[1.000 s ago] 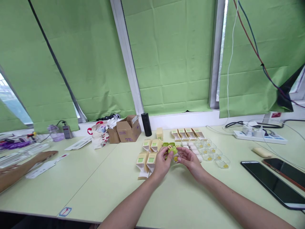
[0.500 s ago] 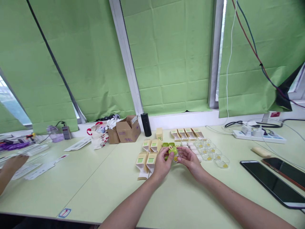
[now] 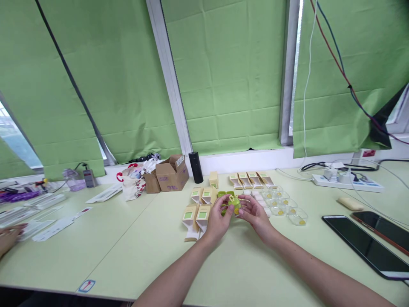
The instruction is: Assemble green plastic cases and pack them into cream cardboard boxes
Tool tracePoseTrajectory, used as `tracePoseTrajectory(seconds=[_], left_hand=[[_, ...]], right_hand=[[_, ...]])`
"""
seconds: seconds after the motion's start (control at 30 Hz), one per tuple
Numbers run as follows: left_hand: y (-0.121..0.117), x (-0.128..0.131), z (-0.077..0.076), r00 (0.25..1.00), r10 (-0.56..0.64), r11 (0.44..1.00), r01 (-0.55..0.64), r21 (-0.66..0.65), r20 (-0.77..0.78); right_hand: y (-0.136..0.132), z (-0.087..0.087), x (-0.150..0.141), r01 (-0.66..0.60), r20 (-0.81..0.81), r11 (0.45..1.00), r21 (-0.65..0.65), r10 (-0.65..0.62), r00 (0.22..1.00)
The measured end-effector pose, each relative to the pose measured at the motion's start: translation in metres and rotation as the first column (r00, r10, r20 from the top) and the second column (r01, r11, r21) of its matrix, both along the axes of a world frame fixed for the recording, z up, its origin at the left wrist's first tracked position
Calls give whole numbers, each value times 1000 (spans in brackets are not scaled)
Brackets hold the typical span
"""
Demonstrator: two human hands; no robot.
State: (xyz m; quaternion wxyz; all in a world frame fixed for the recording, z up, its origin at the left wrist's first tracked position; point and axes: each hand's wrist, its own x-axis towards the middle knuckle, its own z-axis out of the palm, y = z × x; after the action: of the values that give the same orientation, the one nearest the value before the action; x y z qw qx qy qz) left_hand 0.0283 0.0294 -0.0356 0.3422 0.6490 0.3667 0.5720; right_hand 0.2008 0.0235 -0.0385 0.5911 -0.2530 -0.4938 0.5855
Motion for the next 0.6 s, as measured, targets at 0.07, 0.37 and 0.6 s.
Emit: tracePoseTrajectory(seconds=[0.07,0.37,0.6], left_hand=[[-2,-1,0,1000,-18,1000,18,6,-7],[-9,-1,1,995,-37,999,40,33,-93],[-4,2,-2,998,-25,999,26,19,-66]], right_hand=[[-1,1,0,-13,-21,1000,2,13,1000],[-3,1,-1,-12,-51,1000,23,13,999],[3,-2,0,-3,-13,999,42,4,1000]])
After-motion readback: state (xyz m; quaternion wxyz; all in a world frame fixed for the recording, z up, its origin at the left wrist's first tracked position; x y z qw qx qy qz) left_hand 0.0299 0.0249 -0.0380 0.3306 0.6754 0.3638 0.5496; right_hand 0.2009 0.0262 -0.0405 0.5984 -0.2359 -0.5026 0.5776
